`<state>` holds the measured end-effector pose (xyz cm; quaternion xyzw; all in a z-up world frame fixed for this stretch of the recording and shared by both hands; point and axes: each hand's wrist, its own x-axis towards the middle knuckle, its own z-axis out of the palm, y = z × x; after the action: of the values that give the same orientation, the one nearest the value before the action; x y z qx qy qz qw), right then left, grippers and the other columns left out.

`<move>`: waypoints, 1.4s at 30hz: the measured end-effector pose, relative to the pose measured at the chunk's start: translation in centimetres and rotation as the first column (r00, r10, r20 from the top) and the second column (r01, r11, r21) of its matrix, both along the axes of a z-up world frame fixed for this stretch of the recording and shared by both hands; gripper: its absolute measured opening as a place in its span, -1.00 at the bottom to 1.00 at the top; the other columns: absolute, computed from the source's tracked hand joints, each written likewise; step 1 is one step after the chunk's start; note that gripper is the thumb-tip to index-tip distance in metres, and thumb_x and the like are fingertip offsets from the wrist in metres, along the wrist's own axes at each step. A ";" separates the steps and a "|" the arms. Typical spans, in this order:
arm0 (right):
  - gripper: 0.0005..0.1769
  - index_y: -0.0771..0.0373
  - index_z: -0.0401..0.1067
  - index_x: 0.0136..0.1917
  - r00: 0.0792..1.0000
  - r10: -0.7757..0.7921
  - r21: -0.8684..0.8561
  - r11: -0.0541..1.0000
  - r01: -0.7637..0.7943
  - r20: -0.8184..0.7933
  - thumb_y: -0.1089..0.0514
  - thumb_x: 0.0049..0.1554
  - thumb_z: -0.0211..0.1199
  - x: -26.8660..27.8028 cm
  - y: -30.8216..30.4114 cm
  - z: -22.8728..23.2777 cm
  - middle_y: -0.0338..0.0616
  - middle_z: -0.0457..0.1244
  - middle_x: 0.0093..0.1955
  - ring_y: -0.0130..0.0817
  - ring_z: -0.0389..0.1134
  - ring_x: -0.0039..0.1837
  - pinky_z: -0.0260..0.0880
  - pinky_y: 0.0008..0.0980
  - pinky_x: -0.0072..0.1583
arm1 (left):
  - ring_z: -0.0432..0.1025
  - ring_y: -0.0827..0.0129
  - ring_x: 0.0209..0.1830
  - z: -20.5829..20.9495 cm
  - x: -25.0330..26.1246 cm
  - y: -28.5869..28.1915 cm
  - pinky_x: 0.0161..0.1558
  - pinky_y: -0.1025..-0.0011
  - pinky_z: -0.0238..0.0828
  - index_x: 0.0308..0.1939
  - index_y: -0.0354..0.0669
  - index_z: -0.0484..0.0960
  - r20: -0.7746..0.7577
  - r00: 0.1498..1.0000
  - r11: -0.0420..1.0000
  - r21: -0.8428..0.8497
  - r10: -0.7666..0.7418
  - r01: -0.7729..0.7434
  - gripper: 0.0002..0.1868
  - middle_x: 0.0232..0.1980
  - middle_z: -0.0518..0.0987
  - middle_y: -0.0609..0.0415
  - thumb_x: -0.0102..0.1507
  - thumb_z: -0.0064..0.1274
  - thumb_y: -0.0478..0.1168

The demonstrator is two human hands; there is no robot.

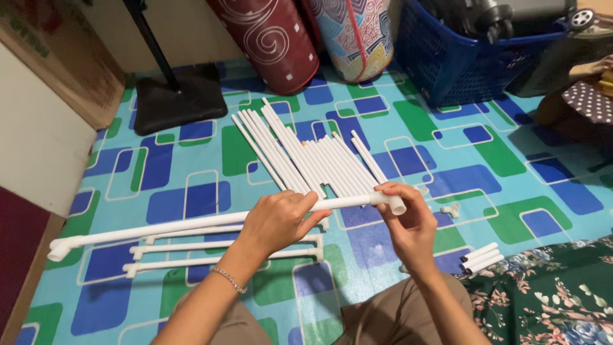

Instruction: The person sits on a patterned floor and assembles a PVC pipe structure. They connect white pipes with elbow and T-joints to form multiple parallel frames, then begin connecting these frames with vertical pipes.

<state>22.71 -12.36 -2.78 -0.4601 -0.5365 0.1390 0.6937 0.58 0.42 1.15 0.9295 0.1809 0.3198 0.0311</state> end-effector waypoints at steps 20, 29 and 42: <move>-0.47 0.27 0.36 -0.10 0.922 0.385 -0.478 0.802 -0.360 -0.047 -0.14 0.38 -0.23 2.2 -0.3 0.7 -0.18 0.20 -0.29 -0.40 0.22 -0.22 0.26 -0.38 -0.09 | 0.48 0.22 -0.40 -0.6 -2.4 -1.5 -0.45 0.28 0.39 -0.28 -0.16 0.54 -0.006 0.999 0.998 0.031 -0.048 0.048 -0.67 -0.41 0.52 0.06 0.28 0.17 0.04; -0.60 0.32 0.28 -0.19 0.869 0.382 -0.335 0.901 -0.274 0.316 0.02 0.34 -0.15 1.8 -2.3 0.0 -0.12 0.16 -0.31 -0.30 0.21 -0.30 0.23 -0.29 -0.20 | 0.46 -0.03 -0.53 2.6 -2.5 -3.1 -0.40 0.07 0.35 -0.16 -0.07 0.61 -0.329 0.914 0.843 -0.537 -0.236 0.024 -0.60 -0.61 0.51 -0.06 0.33 -0.02 0.17; -0.54 0.39 0.27 -0.11 0.855 0.414 -0.025 0.903 -0.428 0.314 -0.01 0.41 -0.21 0.5 -5.6 -2.0 0.04 0.19 -0.20 -0.22 0.20 -0.20 0.27 -0.24 -0.09 | 0.47 0.09 -0.52 6.8 -1.9 -4.8 -0.43 0.08 0.32 -0.26 0.04 0.70 -0.460 0.801 0.717 -0.695 -0.383 -0.057 -0.58 -0.60 0.50 0.03 0.31 -0.09 0.22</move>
<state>23.24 -17.94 -4.81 -0.3318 -0.7297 0.2007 0.5632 -1.35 -4.42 7.96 0.9163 0.1981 -0.0687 0.3413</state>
